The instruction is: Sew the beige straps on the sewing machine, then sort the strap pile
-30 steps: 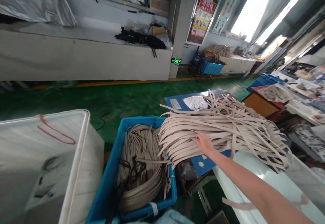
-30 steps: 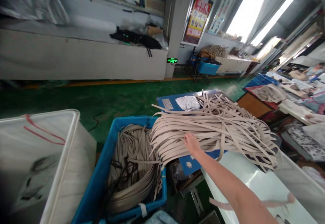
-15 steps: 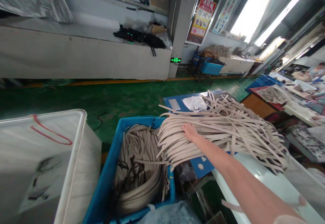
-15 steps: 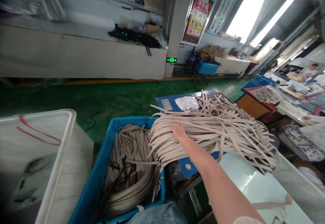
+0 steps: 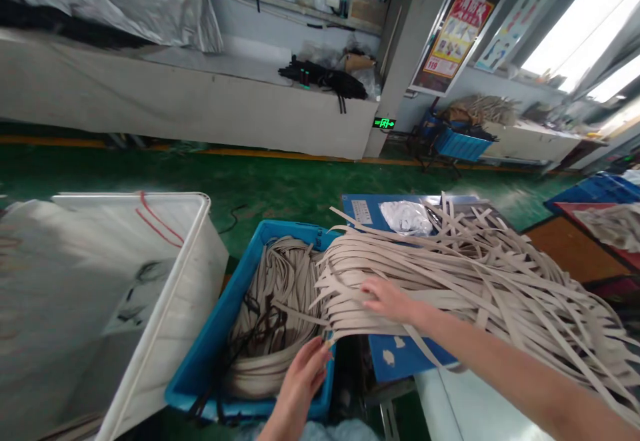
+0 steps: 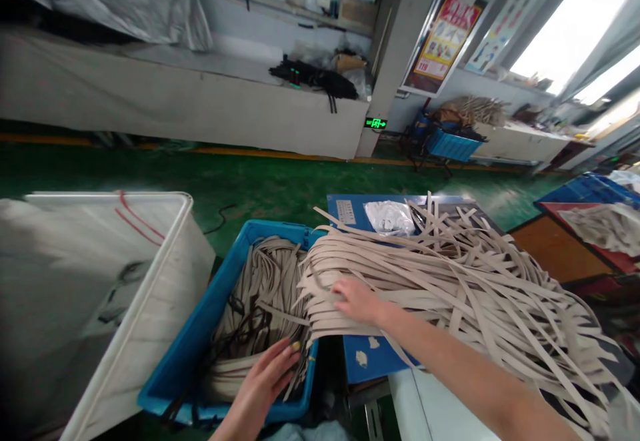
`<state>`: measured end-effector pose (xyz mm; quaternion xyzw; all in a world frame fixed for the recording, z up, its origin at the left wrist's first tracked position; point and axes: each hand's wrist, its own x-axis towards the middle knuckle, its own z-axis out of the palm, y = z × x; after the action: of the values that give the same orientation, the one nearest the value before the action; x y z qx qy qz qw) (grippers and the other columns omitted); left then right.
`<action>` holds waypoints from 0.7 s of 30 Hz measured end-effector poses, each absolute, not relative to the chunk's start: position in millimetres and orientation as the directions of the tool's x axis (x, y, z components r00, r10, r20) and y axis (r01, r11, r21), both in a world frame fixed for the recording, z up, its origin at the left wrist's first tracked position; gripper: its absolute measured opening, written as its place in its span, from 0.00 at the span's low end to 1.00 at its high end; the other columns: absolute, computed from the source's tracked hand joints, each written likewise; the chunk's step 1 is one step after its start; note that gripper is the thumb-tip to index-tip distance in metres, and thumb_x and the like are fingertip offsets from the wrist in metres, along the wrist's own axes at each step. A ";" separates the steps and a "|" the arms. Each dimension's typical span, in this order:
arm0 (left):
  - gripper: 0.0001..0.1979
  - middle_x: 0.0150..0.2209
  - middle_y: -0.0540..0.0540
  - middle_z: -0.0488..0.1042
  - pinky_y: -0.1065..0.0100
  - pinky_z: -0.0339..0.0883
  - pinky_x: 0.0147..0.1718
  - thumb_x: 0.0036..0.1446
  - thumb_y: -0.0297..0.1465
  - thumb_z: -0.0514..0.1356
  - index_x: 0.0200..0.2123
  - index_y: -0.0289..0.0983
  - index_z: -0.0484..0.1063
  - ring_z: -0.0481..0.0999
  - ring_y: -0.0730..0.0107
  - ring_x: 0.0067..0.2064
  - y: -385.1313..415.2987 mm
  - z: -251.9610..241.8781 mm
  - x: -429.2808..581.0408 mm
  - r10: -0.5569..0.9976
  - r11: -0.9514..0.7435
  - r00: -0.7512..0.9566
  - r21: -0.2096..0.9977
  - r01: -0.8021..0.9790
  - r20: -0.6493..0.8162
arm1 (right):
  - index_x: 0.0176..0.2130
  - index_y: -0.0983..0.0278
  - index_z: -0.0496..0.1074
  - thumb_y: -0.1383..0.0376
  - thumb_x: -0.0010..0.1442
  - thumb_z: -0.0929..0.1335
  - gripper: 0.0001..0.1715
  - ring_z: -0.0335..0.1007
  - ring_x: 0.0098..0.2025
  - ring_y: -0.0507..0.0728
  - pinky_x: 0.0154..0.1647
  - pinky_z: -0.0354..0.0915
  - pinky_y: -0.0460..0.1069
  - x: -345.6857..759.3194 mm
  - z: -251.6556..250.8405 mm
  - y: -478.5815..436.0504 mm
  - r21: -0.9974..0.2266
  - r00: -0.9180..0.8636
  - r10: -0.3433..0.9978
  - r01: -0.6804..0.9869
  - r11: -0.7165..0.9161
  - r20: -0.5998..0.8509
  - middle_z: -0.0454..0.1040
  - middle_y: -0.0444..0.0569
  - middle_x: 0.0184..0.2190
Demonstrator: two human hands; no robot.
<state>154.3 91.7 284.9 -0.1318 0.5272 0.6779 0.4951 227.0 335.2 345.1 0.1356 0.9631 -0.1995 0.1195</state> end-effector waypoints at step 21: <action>0.14 0.18 0.52 0.67 0.76 0.64 0.17 0.65 0.25 0.52 0.25 0.35 0.65 0.67 0.78 0.16 141.2 290.5 215.2 0.341 -0.388 -0.204 0.060 -0.920 -0.918 | 0.54 0.66 0.67 0.57 0.65 0.66 0.21 0.69 0.49 0.59 0.49 0.70 0.58 198.6 311.2 356.5 -0.210 -0.897 0.207 0.306 0.929 -0.391 0.69 0.54 0.52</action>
<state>215.2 141.2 290.5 -0.4449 0.3252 0.7043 0.4476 198.6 356.5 311.2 0.1328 0.9646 -0.1344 0.1840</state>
